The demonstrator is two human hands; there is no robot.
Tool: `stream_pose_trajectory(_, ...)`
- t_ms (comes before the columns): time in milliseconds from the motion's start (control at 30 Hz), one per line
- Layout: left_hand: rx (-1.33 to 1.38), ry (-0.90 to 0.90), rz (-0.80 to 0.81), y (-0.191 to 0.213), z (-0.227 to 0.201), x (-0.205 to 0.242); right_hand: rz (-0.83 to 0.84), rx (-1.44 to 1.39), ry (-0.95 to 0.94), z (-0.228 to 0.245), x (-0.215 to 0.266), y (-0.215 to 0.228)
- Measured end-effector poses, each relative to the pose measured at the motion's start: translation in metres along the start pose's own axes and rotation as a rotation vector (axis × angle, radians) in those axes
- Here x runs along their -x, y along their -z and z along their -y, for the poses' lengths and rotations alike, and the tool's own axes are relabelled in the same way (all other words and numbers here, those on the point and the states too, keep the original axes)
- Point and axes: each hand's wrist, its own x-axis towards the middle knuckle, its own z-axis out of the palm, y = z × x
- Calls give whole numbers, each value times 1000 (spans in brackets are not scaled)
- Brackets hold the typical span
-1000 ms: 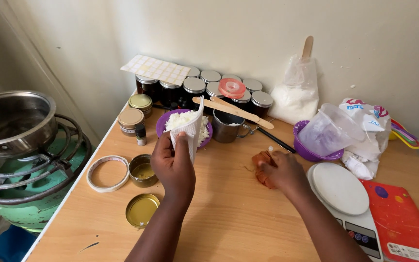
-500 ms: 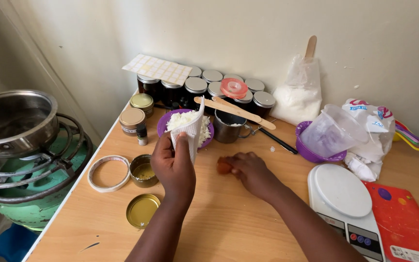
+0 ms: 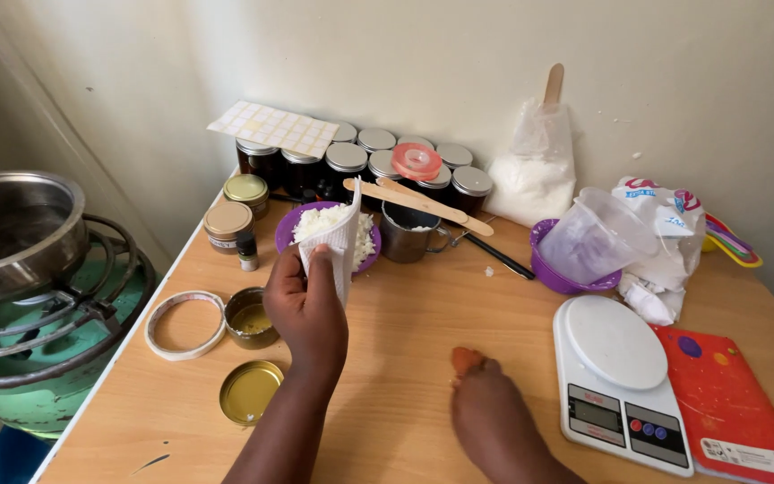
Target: Cleaning the candle making workstation by picking up wax debris and wiping the table with a paper towel.
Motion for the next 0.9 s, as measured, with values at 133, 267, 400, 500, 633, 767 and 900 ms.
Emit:
stream_pose_trajectory(133, 17, 45, -5, 0, 0, -1, 66, -338, 113, 77, -5, -11)
stream_pose_trajectory(267, 0, 17, 197, -5, -1, -2, 269, -599, -194, 161, 16, 60)
stream_pose_trajectory(400, -144, 36, 550, -40, 17, 21, 257, -471, 156, 161, 30, 85)
stream_pose_trajectory(500, -394, -47, 1065, -70, 35, 59, 275, -526, 116, 157, 31, 87)
stream_pose_trajectory(633, -725, -172, 1868, -80, 6, 79, 308, -655, 34, 151, 26, 95)
stream_pose_trajectory(767, -473, 63, 1575, -59, -34, 57, 334, -789, -57, 139, 17, 102)
stream_pose_trajectory(900, -356, 98, 1167, -23, -23, -7, 361, -880, -107, 119, -2, 81)
